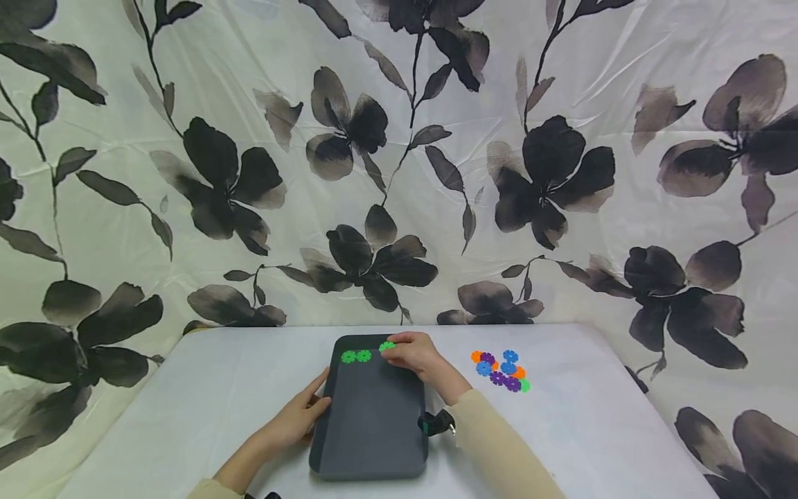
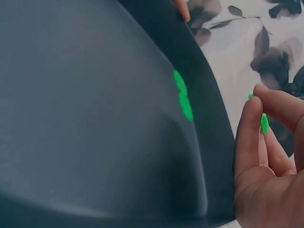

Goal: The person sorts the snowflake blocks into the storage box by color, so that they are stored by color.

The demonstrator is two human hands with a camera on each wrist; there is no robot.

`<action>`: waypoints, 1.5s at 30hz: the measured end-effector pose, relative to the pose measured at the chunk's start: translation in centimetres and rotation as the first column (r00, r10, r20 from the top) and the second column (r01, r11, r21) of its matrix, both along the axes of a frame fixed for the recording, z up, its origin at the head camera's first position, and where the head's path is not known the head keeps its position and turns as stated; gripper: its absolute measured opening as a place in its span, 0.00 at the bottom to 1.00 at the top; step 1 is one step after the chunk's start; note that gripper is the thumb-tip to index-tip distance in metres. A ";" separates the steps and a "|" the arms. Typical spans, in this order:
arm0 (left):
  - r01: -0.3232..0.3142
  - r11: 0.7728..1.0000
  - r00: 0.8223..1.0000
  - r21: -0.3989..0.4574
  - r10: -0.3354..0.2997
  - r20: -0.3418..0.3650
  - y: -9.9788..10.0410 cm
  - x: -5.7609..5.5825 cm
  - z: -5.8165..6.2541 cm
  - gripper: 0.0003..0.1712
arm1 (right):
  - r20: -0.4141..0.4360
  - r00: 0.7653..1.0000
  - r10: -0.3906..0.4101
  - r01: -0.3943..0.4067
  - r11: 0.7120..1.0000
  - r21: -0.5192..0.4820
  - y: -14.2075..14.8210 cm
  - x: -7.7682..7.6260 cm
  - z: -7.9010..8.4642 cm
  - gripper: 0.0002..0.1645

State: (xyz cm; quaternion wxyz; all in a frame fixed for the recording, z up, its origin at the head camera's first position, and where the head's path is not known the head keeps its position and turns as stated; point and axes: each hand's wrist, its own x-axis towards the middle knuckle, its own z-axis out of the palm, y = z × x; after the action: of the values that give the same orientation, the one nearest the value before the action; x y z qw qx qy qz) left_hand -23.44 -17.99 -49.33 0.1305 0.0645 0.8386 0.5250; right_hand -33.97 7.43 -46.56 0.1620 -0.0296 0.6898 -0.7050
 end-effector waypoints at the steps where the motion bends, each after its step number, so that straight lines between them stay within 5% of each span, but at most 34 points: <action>1: 0.000 1.000 1.000 -0.002 0.000 0.000 0.0 0.1 0.0 0.36 | 0.001 1.000 0.000 0.000 1.000 0.002 -0.2 0.0 -0.2 0.28; 15: -0.026 1.000 1.000 -0.004 0.026 0.011 -0.3 0.5 -0.4 0.36 | -0.012 1.000 0.003 -0.002 0.999 0.041 -2.9 -1.1 -1.3 0.29; 23: 0.024 0.997 0.998 0.078 -0.029 0.062 -0.2 0.3 -0.6 0.38 | 0.011 0.998 -0.058 0.057 0.997 0.053 -3.1 -2.1 -2.7 0.28; 45: -0.001 0.996 0.998 0.088 -0.004 0.056 -0.3 0.0 -0.3 0.37 | -0.063 0.994 -0.084 0.093 0.983 0.157 -3.2 -1.8 -3.6 0.25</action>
State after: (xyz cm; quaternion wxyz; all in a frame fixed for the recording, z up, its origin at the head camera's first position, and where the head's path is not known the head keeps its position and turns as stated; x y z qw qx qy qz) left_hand -23.41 -18.30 -49.59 0.1517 0.0561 0.8107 0.5627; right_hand -35.78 4.27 -50.17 0.1129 -0.0057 0.7491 -0.6527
